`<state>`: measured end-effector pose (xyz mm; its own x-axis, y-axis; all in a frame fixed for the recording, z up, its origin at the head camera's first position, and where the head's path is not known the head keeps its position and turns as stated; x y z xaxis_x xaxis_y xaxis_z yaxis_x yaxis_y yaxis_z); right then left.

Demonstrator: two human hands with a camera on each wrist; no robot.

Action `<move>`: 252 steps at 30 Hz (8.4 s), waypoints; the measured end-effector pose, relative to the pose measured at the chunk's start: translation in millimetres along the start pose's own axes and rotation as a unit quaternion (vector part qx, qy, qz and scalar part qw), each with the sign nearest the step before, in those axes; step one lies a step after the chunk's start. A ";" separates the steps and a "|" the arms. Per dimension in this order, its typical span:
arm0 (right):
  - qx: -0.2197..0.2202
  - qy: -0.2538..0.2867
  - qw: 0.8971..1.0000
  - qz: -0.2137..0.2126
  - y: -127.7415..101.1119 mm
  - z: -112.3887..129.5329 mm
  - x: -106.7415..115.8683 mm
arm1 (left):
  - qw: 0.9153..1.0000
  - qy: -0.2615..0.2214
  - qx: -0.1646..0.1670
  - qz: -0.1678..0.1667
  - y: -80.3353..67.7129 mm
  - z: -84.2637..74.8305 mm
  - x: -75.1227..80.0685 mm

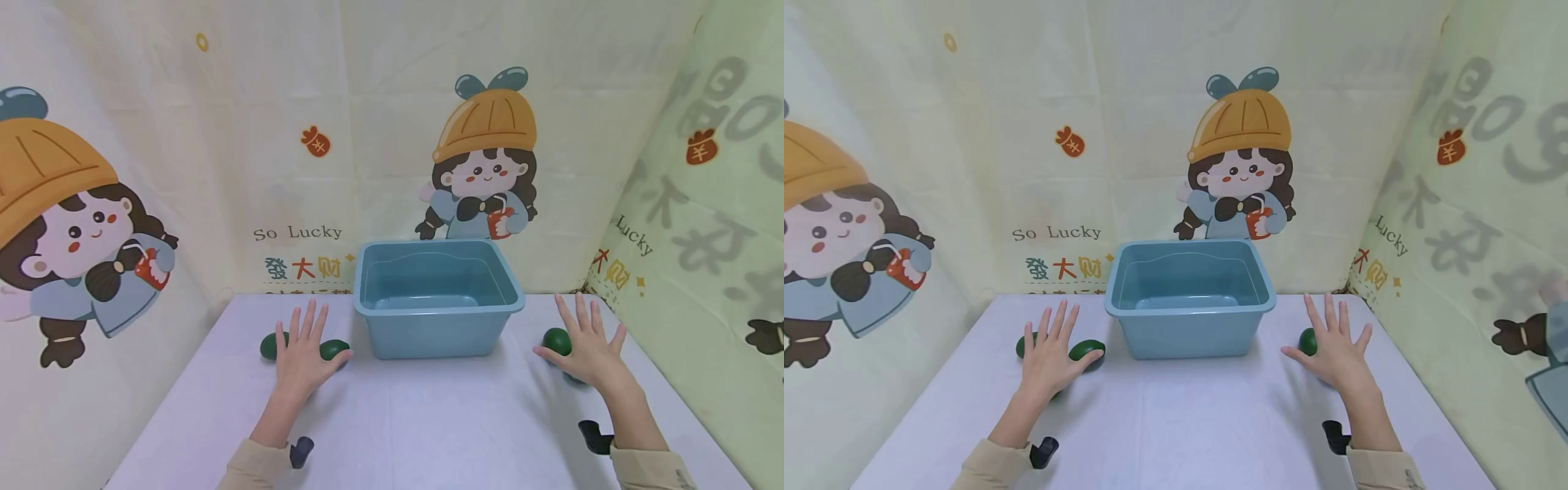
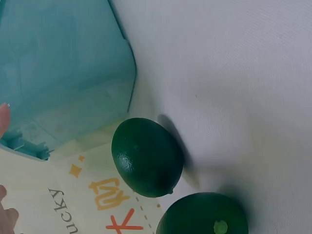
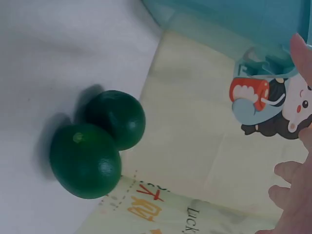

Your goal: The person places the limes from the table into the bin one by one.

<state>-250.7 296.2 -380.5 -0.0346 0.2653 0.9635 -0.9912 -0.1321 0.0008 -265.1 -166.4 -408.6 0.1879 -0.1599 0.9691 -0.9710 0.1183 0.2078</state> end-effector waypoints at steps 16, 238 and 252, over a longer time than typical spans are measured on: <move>-0.016 0.029 0.998 -0.053 2.0 -27.4 -16.8 | 0.991 -0.013 -0.080 -0.104 11.5 -17.7 6.2; -0.144 -0.027 0.986 -0.081 23.9 -34.2 4.6 | 0.947 0.080 -0.272 -0.152 53.0 -72.0 -11.3; -0.133 -0.019 0.987 -0.092 29.0 -19.6 18.6 | 0.951 0.084 -0.265 -0.135 53.0 -72.6 -10.8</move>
<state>-282.6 316.0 -367.8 0.1482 0.2240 0.9632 -0.9788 0.1721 0.1106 -307.8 -87.2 -398.4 0.4838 -0.1005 0.8694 -0.6814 0.5802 0.4462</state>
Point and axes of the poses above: each hand's wrist, its own y-axis towards the middle knuckle, its own x-axis out of the back of the hand, z = x × y, the point moved 4 cm from there along y, towards the middle knuckle, and after that the axes turned 12 degrees about z, right-handed, at the moved point
